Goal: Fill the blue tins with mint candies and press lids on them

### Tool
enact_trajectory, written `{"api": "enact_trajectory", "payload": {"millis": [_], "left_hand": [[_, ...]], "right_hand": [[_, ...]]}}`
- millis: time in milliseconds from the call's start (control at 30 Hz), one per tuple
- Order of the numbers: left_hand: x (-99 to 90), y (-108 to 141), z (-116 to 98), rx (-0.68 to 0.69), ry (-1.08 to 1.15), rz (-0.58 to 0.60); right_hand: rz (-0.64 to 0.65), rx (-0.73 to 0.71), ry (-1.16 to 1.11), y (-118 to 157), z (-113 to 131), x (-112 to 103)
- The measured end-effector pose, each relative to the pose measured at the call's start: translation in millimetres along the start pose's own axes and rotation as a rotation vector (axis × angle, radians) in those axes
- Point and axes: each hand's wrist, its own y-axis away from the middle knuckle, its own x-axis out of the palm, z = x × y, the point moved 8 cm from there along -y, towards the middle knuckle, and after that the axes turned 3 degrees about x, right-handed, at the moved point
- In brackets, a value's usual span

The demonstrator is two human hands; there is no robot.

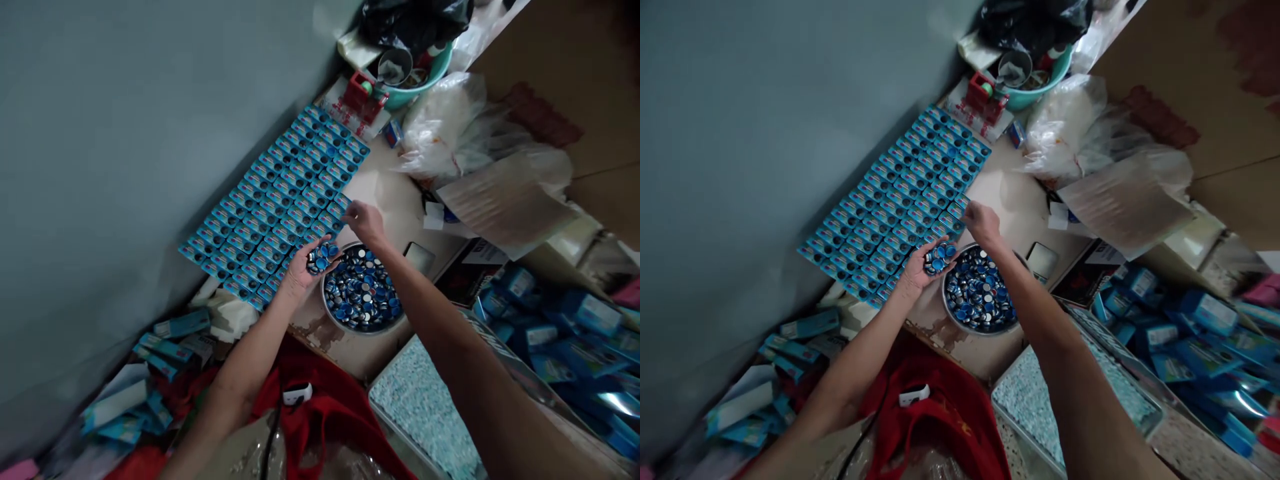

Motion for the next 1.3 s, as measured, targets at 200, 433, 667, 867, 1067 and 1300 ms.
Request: {"api": "enact_trajectory", "payload": {"millis": [200, 433, 667, 867, 1067, 1300], "left_hand": [[-6.4, -11.3, 17.8, -0.042, -0.004, -0.133], [-2.7, -6.2, 36.9, -0.088, 0.018, -0.102], [-5.8, 8.8, 10.3, -0.008, 0.016, -0.048], [-12.5, 11.2, -21.2, 0.021, 0.019, -0.011], [-16.7, 0.7, -34.9, 0.029, 0.072, 0.04], [-28.0, 15.3, -30.7, 0.041, 0.103, -0.03]], "right_hand": [[0.087, -0.495, -0.258, 88.4, 28.0, 15.8], [0.037, -0.164, -0.481, 84.1, -3.8, 14.6], [-0.073, 0.017, -0.096, 12.6, 2.8, 6.1], [0.045, 0.06, 0.18, -16.8, 7.3, 25.0], [0.108, 0.108, 0.237, -44.5, 2.2, 22.3], [0.047, -0.239, -0.036, 31.3, 39.4, 28.0]]}}
